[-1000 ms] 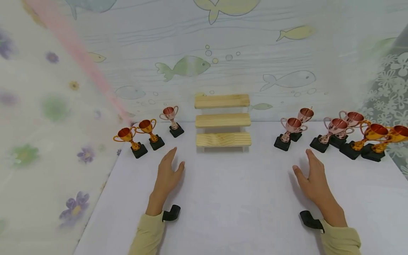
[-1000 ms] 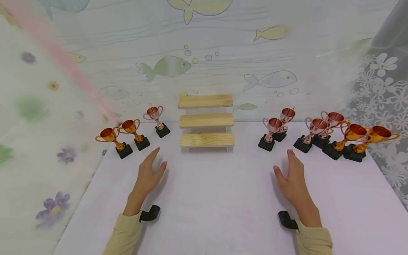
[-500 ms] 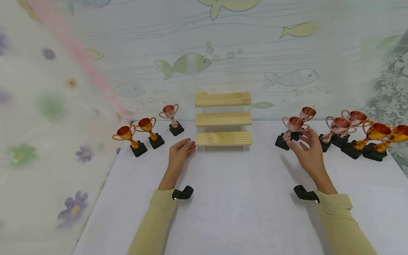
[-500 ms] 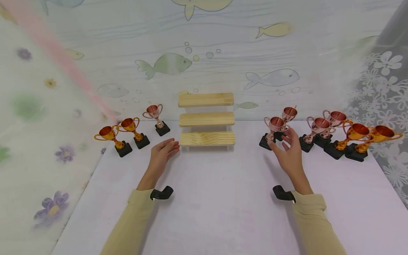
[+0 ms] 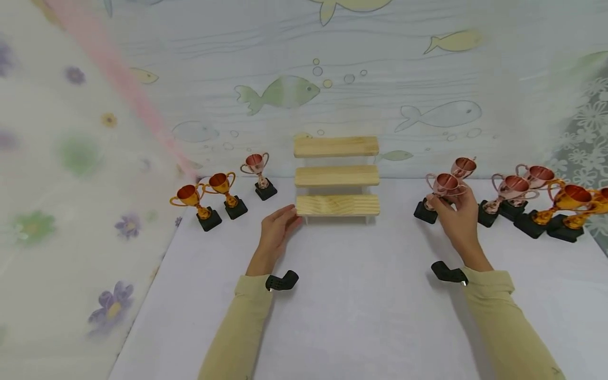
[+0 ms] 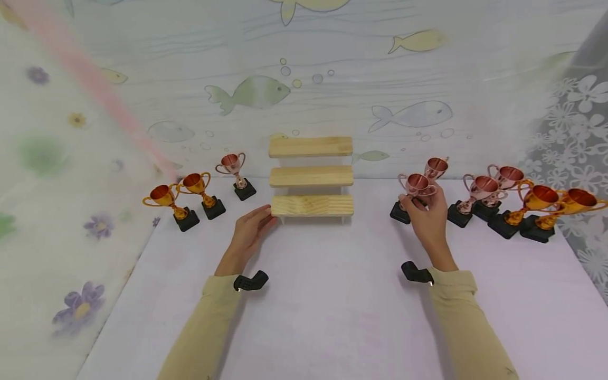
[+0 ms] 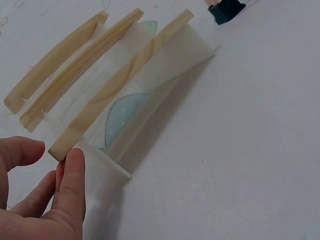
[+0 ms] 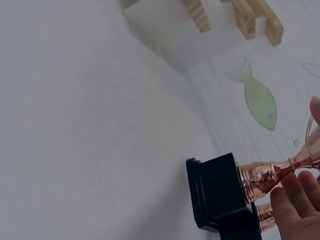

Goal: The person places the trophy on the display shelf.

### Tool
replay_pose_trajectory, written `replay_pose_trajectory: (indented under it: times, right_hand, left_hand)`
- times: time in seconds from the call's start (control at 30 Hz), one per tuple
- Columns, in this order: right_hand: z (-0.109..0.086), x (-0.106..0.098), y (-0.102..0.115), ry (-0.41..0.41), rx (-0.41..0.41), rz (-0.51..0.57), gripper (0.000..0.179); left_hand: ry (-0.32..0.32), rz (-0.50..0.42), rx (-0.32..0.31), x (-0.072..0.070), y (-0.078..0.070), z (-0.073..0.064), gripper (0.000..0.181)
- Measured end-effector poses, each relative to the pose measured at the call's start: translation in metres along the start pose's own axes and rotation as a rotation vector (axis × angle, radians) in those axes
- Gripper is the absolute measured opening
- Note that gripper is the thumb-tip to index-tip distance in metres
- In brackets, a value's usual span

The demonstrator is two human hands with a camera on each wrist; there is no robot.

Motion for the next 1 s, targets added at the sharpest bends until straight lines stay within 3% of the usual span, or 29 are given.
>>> replay_pose_trajectory:
  times: [0.33,0.63,1.0]
  right_hand:
    - [-0.003,0.006,0.002,-0.045,0.033,0.112,0.056]
    - [0.000,0.005,0.004,-0.104,0.036,0.049,0.053]
    - [-0.003,0.006,0.007,-0.153,-0.045,0.069,0.049]
  left_hand:
    - [-0.017,-0.013,0.013,0.005,0.008,0.002,0.039]
    - [-0.060,-0.031,0.011,0.007,0.012,0.003,0.038]
    - [-0.109,-0.029,0.033,0.008,0.011,0.006,0.036]
Point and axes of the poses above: each hand's wrist, its own z-axis towards the middle knuckle, its own x-axis out of the palm, y = z × x, the point moved 2 cm from there along z, towards the middle knuckle, and after that the axes turned 10 degrees about -y, right-handed, at the moved point
